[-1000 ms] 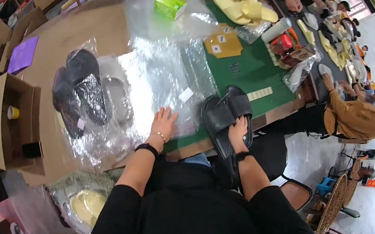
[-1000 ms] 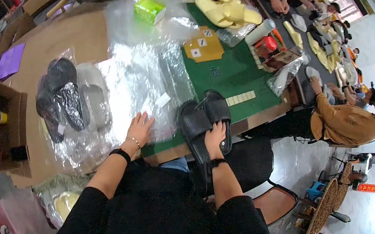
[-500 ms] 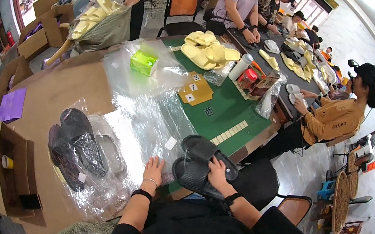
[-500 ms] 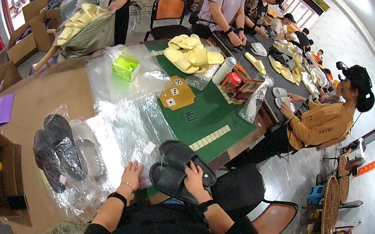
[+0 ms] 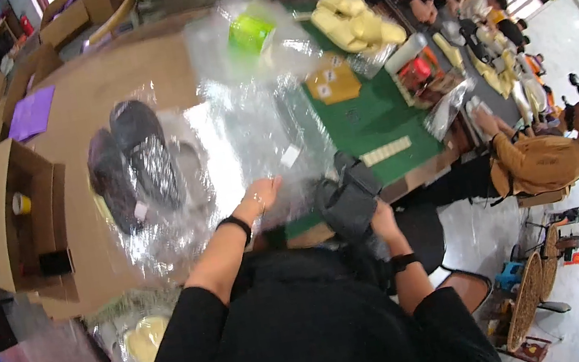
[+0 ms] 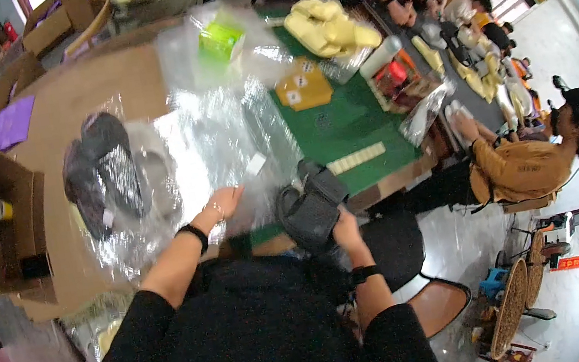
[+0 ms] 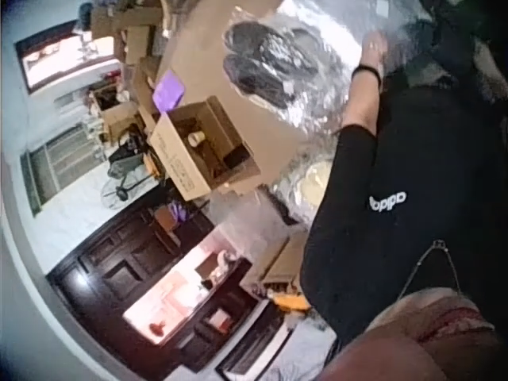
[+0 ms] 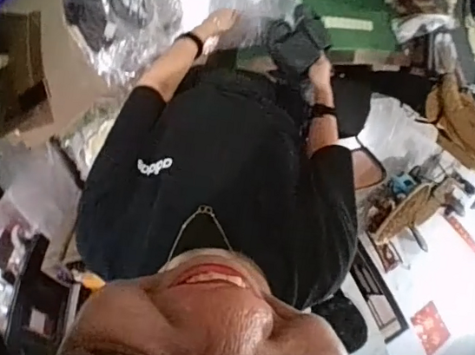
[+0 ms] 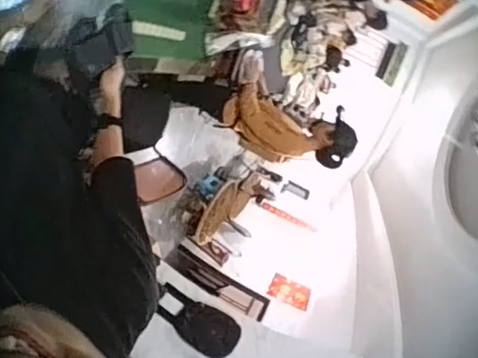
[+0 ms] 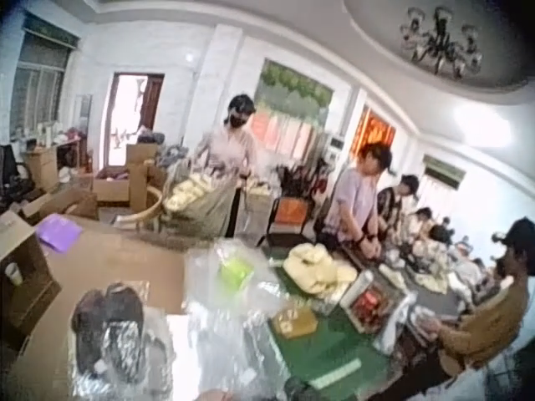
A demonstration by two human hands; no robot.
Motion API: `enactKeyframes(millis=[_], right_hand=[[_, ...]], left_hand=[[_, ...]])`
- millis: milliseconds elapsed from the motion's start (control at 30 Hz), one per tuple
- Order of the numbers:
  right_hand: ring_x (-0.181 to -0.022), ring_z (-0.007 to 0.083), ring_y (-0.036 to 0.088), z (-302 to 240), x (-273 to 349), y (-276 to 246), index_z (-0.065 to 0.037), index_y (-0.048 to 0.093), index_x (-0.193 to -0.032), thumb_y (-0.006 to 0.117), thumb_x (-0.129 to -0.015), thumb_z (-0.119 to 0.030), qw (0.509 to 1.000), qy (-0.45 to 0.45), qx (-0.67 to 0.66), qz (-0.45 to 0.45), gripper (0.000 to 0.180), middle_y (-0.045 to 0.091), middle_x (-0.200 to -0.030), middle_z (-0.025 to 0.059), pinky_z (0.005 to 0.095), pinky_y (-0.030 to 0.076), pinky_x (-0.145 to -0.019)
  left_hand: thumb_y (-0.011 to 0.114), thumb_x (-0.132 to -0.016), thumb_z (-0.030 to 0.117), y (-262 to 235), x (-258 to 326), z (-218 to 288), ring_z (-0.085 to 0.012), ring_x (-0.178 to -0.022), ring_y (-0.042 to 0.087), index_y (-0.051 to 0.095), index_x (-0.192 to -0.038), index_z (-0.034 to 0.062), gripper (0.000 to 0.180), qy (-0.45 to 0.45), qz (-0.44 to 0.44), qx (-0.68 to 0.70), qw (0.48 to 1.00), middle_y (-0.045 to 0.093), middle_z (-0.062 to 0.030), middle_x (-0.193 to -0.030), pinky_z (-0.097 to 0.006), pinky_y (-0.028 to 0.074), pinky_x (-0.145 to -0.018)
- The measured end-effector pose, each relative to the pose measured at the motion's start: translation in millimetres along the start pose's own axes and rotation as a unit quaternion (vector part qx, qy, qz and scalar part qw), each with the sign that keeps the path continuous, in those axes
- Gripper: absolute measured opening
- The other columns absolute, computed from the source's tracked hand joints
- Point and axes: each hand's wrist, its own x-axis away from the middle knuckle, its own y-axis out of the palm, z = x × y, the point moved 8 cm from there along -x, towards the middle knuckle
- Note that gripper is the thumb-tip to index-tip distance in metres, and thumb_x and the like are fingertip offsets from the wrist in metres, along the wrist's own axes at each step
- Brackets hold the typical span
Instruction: Packing pairs of slippers into individual plastic bags and then into a larger transport sack for shipping.
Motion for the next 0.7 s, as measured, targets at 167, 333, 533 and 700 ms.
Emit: enactKeyframes(millis=[167, 333, 533, 700], right_hand=[[-0.089, 0.0189, 0.059, 6.4, 31.9, -15.6, 0.002, 0.057, -0.102, 0.054, -0.079, -0.010, 0.991, 0.037, -0.113, -0.054, 0.026, 0.063, -0.095, 0.0143, 0.0288, 0.044, -0.077], [-0.088, 0.0141, 0.055, 39.0, 56.4, -5.5, 0.000, 0.057, -0.105, 0.054, -0.077, 0.000, 0.989, 0.092, -0.090, -0.068, 0.028, 0.063, -0.098, 0.0070, 0.0270, 0.043, -0.078], [-0.103, 0.0385, 0.050, 0.1, 25.4, 31.9, 0.003, 0.053, -0.107, 0.049, -0.072, 0.000, 0.997, 0.002, 0.069, -0.032, 0.035, 0.053, -0.111, 0.0236, 0.0376, 0.042, -0.086], [-0.105, 0.0382, 0.048, -21.4, -16.4, 58.9, 0.004, 0.054, -0.106, 0.051, -0.067, 0.000, 0.997, -0.002, 0.075, -0.020, 0.039, 0.046, -0.122, 0.0232, 0.0420, 0.039, -0.090]], left_hand=[[0.020, -0.092, 0.043, 5.6, -19.2, -19.4, -0.0408, -0.082, 0.054, 0.057, -0.083, -0.0007, 0.058, -0.036, -0.006, 0.007, 0.999, 0.058, -0.0243, -0.084, -0.046, 0.041, -0.076], [0.021, -0.092, 0.042, 0.6, -13.0, 0.2, -0.0397, -0.080, 0.054, 0.057, -0.087, -0.0012, 0.057, -0.051, -0.057, -0.010, 0.997, 0.059, -0.0243, -0.084, -0.044, 0.042, -0.076], [0.029, -0.093, 0.029, 4.7, 2.0, 25.1, -0.0350, -0.098, 0.051, 0.048, -0.119, 0.0046, 0.040, 0.066, -0.022, -0.064, 0.996, 0.054, -0.0228, -0.107, -0.039, 0.039, -0.087], [0.038, -0.090, 0.024, 1.5, 23.6, 75.6, -0.0324, -0.123, 0.031, 0.038, -0.130, 0.0217, 0.040, 0.159, 0.038, -0.161, 0.973, 0.034, -0.0098, -0.135, -0.046, 0.024, -0.102]])
